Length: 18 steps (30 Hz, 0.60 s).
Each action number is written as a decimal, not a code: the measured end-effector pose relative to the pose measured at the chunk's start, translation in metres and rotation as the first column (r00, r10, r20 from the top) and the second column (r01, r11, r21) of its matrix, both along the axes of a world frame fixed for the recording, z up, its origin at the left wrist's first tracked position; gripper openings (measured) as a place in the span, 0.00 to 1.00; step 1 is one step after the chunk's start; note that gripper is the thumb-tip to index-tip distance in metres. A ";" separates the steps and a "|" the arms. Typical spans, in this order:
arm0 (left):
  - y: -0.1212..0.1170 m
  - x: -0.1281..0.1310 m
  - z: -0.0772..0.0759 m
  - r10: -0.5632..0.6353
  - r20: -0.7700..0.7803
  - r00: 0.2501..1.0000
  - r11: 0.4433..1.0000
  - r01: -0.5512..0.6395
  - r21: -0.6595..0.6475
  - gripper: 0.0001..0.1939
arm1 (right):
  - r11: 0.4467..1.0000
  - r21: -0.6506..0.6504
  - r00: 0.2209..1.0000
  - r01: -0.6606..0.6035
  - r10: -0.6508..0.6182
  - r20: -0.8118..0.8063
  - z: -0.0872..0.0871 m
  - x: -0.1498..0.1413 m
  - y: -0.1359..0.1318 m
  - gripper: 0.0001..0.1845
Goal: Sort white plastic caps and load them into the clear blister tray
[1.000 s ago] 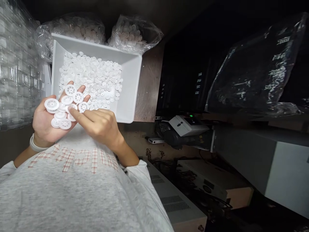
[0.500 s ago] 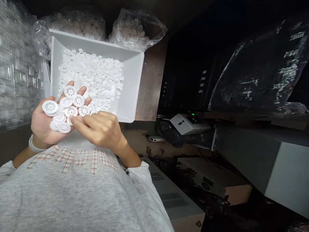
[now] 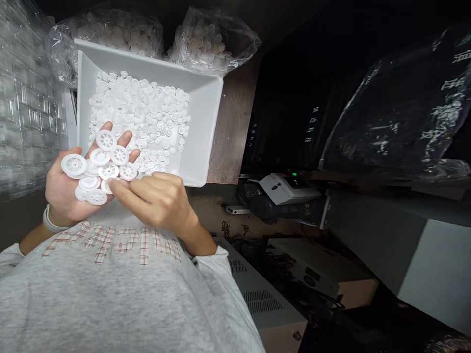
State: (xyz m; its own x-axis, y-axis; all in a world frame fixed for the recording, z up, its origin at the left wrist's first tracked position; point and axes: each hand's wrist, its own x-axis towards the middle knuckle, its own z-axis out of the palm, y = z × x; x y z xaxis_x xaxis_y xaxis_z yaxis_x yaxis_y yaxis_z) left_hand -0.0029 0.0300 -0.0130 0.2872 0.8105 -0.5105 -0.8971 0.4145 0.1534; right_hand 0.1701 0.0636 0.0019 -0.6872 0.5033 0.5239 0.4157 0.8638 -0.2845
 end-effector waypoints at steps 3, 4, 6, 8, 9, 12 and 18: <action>0.000 0.001 0.001 0.018 -0.029 0.999 1.000 -0.018 -0.008 0.26 | 0.999 0.017 0.997 0.034 -0.035 0.066 0.001 0.000 0.000 0.13; 0.000 0.001 0.001 0.024 -0.027 0.999 1.000 -0.024 -0.002 0.26 | 0.999 0.022 0.996 0.043 -0.045 0.081 0.001 0.000 0.000 0.14; 0.000 0.002 0.002 0.026 -0.012 1.000 1.000 -0.025 0.014 0.26 | 0.998 0.032 0.994 0.058 -0.060 0.095 0.000 -0.001 0.000 0.13; 0.000 0.002 0.001 0.031 0.001 1.000 0.999 -0.031 0.028 0.25 | 0.996 0.054 0.993 0.072 -0.077 0.092 0.000 -0.003 0.001 0.13; 0.000 0.002 0.001 0.034 0.005 0.999 0.999 -0.034 0.031 0.25 | 0.995 0.069 0.993 0.076 -0.082 0.089 0.000 -0.004 0.001 0.12; 0.000 0.002 0.000 0.036 0.015 0.999 0.999 -0.037 0.037 0.23 | 0.993 0.098 0.994 0.063 -0.072 0.087 0.001 -0.006 0.002 0.10; -0.001 -0.001 -0.003 0.024 0.040 0.999 1.000 -0.024 0.017 0.29 | 0.997 0.070 0.996 -0.028 0.022 0.084 0.002 -0.003 0.003 0.07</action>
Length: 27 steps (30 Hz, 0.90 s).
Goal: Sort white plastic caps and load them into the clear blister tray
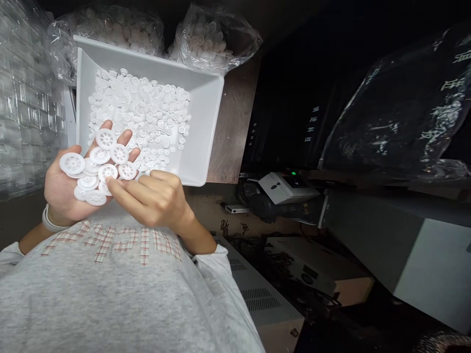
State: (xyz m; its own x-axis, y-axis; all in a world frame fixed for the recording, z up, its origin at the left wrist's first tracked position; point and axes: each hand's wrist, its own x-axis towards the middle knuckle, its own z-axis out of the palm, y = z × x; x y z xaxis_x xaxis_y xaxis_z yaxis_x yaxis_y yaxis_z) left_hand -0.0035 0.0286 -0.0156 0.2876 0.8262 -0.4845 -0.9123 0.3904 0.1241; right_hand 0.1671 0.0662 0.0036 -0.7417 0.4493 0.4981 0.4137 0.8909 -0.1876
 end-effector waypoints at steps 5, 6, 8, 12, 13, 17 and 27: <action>0.002 0.001 0.002 -0.006 0.000 1.000 1.000 0.006 -0.029 0.32 | 0.998 0.057 0.990 -0.026 0.033 -0.137 -0.013 0.001 0.002 0.05; 0.002 0.001 0.003 -0.009 0.006 1.000 0.999 0.010 -0.032 0.32 | 0.998 0.055 0.988 -0.024 0.032 -0.153 -0.016 0.001 0.002 0.04; 0.002 0.001 0.005 -0.013 0.010 1.000 0.999 0.013 -0.041 0.32 | 0.999 0.039 0.987 -0.013 0.019 -0.161 -0.019 0.001 0.002 0.05; 0.002 0.001 0.006 0.001 -0.020 1.000 0.999 -0.002 -0.051 0.32 | 1.000 0.027 0.984 -0.001 0.006 -0.180 -0.022 0.001 0.001 0.06; 0.002 0.001 0.006 0.001 -0.023 1.000 0.999 -0.002 -0.053 0.32 | 1.000 0.031 0.982 -0.001 0.007 -0.189 -0.022 0.002 0.000 0.06; 0.003 0.001 0.006 -0.008 -0.019 1.000 0.999 0.007 -0.046 0.31 | 0.999 0.037 0.979 -0.003 0.010 -0.205 -0.026 0.003 -0.001 0.08; 0.002 0.000 0.005 -0.021 -0.059 0.998 1.000 0.020 -0.014 0.32 | 0.996 0.085 0.968 -0.014 0.035 -0.248 -0.033 0.002 0.001 0.06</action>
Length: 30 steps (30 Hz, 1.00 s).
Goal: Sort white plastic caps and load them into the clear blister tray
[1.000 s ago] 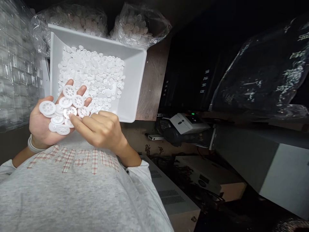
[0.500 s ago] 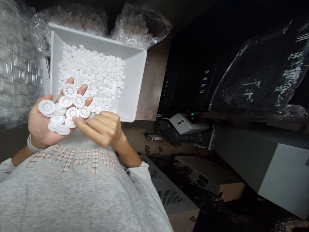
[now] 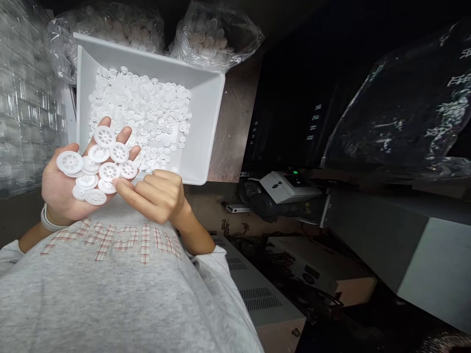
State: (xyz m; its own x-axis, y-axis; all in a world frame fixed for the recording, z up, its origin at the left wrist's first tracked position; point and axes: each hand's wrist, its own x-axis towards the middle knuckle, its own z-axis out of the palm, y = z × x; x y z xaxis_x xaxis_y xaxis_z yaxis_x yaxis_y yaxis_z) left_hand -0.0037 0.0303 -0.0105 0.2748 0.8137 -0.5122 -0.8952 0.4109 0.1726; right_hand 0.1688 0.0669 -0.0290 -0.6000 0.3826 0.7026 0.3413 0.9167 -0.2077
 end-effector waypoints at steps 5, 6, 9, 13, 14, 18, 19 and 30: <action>0.001 0.001 0.000 0.018 0.006 1.000 1.000 -0.018 -0.018 0.31 | 0.997 -0.075 1.000 -0.011 0.009 -0.026 0.000 0.001 -0.003 0.08; 0.001 0.001 0.000 0.025 0.017 1.000 1.000 -0.025 -0.018 0.31 | 0.994 -0.111 0.999 -0.016 0.010 -0.053 0.000 0.001 -0.005 0.08; 0.002 0.002 0.000 0.050 0.052 0.997 0.999 -0.050 -0.009 0.30 | 0.981 -0.190 0.994 -0.042 0.022 -0.109 0.002 0.000 -0.009 0.10; 0.001 0.002 0.000 0.062 0.066 0.996 0.998 -0.062 -0.008 0.30 | 0.983 -0.180 0.999 -0.042 0.042 -0.004 0.006 -0.001 -0.013 0.13; 0.001 0.001 0.000 0.060 0.061 0.996 0.998 -0.060 -0.008 0.30 | 0.984 -0.172 0.999 -0.043 0.047 0.017 0.007 -0.001 -0.014 0.13; 0.000 0.001 0.000 0.049 0.035 0.998 0.999 -0.049 -0.005 0.29 | 0.992 -0.120 0.999 -0.047 0.049 0.017 0.006 -0.002 -0.014 0.11; 0.000 0.001 0.000 0.047 0.033 0.998 0.999 -0.047 -0.008 0.29 | 0.994 -0.102 0.999 -0.044 0.045 0.007 0.006 -0.002 -0.014 0.09; 0.002 0.003 0.001 0.037 -0.034 0.999 0.999 -0.038 -0.034 0.28 | 0.998 0.066 0.995 0.003 0.003 -0.096 -0.001 -0.008 -0.012 0.03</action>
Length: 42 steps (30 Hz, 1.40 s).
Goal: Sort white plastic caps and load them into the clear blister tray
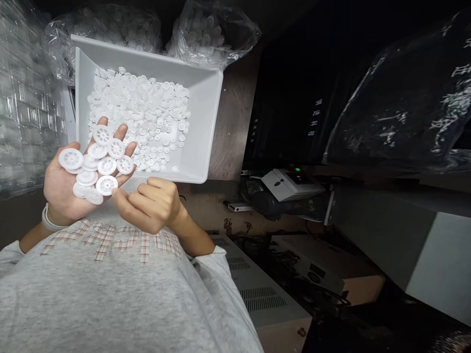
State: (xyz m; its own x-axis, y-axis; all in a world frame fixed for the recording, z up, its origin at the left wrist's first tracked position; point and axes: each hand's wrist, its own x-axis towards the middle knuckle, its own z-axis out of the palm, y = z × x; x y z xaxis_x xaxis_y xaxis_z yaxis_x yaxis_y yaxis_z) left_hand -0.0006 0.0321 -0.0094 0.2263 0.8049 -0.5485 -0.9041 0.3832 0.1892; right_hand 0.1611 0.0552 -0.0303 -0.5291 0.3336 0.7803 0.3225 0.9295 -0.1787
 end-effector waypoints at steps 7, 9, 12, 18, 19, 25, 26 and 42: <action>0.002 0.001 0.001 -0.017 -0.024 1.000 1.000 0.017 0.021 0.28 | 1.000 0.010 1.000 0.011 -0.011 0.021 -0.001 0.004 0.002 0.05; 0.003 0.000 0.001 -0.016 -0.024 1.000 1.000 0.017 0.023 0.28 | 1.000 0.013 0.999 0.018 -0.018 0.032 -0.001 0.004 0.003 0.06; 0.004 0.000 0.001 0.001 -0.011 1.000 1.000 -0.001 0.020 0.28 | 0.999 0.026 0.999 0.018 -0.019 0.030 -0.001 0.004 0.004 0.06; 0.005 0.001 0.004 0.018 0.044 0.999 1.000 -0.018 -0.003 0.30 | 0.999 0.035 0.999 0.012 -0.014 0.050 0.000 0.005 0.006 0.05; 0.005 0.001 0.004 0.019 0.057 0.998 1.000 -0.019 -0.001 0.30 | 0.999 0.039 0.998 0.014 -0.016 0.060 0.000 0.006 0.006 0.05; 0.005 0.002 -0.001 0.025 0.047 0.999 1.000 -0.026 0.003 0.31 | 0.999 -0.043 0.993 0.002 0.003 0.119 0.001 0.007 0.006 0.08; 0.006 0.003 -0.003 0.026 0.040 0.999 1.000 -0.027 0.003 0.31 | 0.997 -0.073 0.992 -0.012 0.021 0.121 0.002 0.007 0.005 0.11; 0.001 0.000 -0.001 0.050 0.096 0.994 0.992 -0.061 0.113 0.30 | 0.990 -0.057 0.972 -0.130 0.139 0.189 0.008 -0.004 0.002 0.09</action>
State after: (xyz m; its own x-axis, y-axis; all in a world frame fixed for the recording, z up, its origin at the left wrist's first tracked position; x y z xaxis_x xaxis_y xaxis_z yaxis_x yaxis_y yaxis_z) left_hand -0.0002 0.0329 -0.0100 0.2248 0.8745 -0.4297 -0.9391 0.3122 0.1440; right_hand 0.1570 0.0569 -0.0222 -0.7101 0.2809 0.6457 0.2275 0.9593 -0.1672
